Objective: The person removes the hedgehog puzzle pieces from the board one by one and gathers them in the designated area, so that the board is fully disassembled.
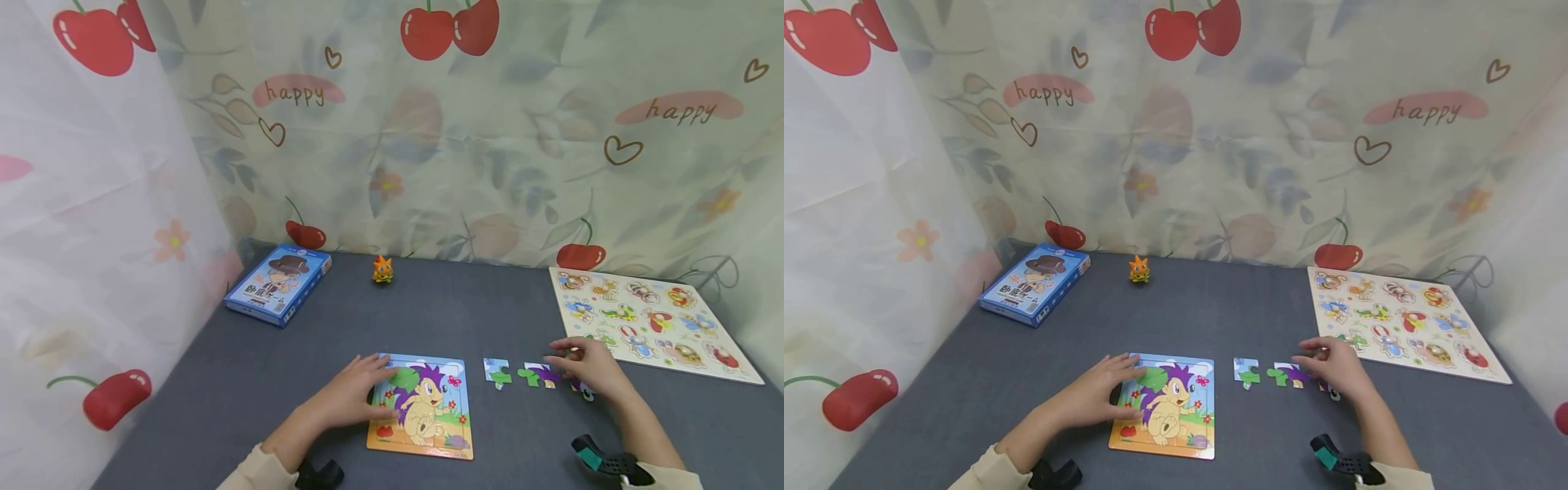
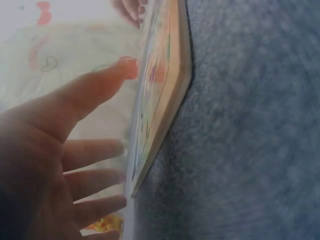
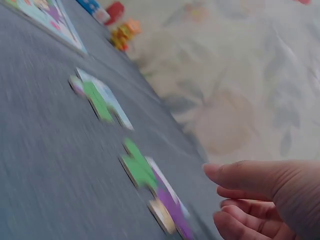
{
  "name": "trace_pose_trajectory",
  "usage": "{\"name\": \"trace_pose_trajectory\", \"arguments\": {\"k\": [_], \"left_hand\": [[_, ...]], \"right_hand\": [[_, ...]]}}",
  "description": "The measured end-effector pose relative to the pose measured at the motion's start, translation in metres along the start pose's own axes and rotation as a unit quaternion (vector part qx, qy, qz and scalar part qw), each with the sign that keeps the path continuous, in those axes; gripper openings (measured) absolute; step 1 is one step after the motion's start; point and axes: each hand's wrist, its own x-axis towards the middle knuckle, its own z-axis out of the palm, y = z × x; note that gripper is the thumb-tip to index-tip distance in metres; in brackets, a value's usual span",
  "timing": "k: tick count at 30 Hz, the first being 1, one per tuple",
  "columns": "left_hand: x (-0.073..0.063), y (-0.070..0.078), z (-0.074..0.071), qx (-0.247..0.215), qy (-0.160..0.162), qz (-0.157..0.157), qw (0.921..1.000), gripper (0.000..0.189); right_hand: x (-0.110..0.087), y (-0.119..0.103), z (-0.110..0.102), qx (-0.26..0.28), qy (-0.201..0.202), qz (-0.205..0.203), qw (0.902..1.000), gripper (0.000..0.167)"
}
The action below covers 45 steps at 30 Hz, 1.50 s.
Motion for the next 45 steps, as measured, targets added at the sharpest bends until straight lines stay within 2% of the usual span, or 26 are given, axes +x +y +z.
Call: {"name": "trace_pose_trajectory", "arguments": {"k": [3, 12, 19, 25, 36, 45], "left_hand": [[-0.001, -0.002, 0.001, -0.003, -0.012, -0.007, 0.9999, 0.077], [-0.002, -0.004, 0.002, -0.006, -0.040, -0.027, 0.9988, 0.084], [0.000, -0.005, 0.002, -0.015, -0.050, -0.026, 0.9983, 0.085], [0.000, -0.004, 0.002, -0.016, -0.053, -0.033, 0.9979, 0.085], [0.000, 0.000, -0.001, -0.015, -0.061, -0.041, 0.9972, 0.082], [0.000, 0.001, -0.003, -0.032, -0.075, -0.042, 0.9958, 0.082]], "right_hand": [[0.007, -0.014, 0.012, 0.003, -0.008, -0.031, 0.9995, 0.043], [0.022, -0.053, 0.050, 0.018, -0.052, -0.079, 0.9954, 0.041], [0.028, -0.077, 0.074, 0.022, -0.070, -0.124, 0.9896, 0.039], [0.031, -0.094, 0.095, 0.032, -0.097, -0.144, 0.9843, 0.035], [0.030, -0.124, 0.129, 0.050, -0.187, -0.199, 0.9605, 0.030], [0.028, -0.135, 0.142, 0.058, -0.222, -0.215, 0.9493, 0.028]]}}
